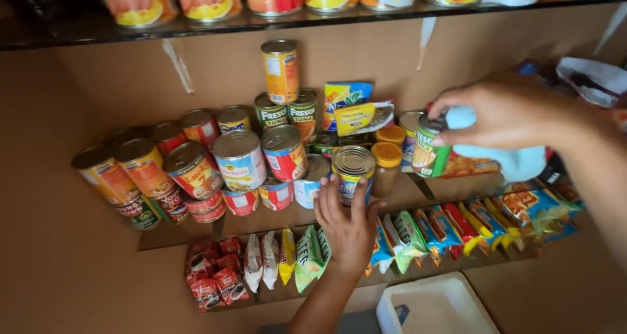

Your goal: Wiping down food items with a cloth and organizing them on pantry shelves.

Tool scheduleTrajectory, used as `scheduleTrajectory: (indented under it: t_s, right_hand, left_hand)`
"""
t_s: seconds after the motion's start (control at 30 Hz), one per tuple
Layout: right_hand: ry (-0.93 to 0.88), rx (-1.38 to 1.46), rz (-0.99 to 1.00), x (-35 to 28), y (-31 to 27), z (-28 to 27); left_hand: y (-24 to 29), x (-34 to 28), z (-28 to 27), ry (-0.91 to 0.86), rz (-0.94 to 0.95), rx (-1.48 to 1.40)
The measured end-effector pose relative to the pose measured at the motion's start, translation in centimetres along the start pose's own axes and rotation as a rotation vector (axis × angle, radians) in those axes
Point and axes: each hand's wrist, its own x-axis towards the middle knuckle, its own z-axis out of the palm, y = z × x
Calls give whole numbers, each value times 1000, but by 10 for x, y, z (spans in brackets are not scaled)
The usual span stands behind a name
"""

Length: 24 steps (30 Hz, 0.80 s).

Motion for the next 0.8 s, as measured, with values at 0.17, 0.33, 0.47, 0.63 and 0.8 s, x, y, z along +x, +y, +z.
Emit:
scheduleTrajectory:
  t_s: [0.17, 0.33, 0.47, 0.63, 0.8]
  right_hand:
    - [-4, 111, 0, 2, 9, 51]
    - [-53, 42, 108, 7, 4, 83]
    - [78, 148, 19, 23, 15, 118]
    - [68, 169, 108, 28, 10, 123]
    - [-20, 96, 97, 27, 7, 110]
  left_hand:
    - [1, -2, -4, -36, 18, 20]
    - [3, 4, -11, -18, 11, 11]
    - [4, 8, -14, -26, -3, -5]
    - [2, 7, -17, -51, -18, 1]
    - [0, 1, -18, -80, -10, -19]
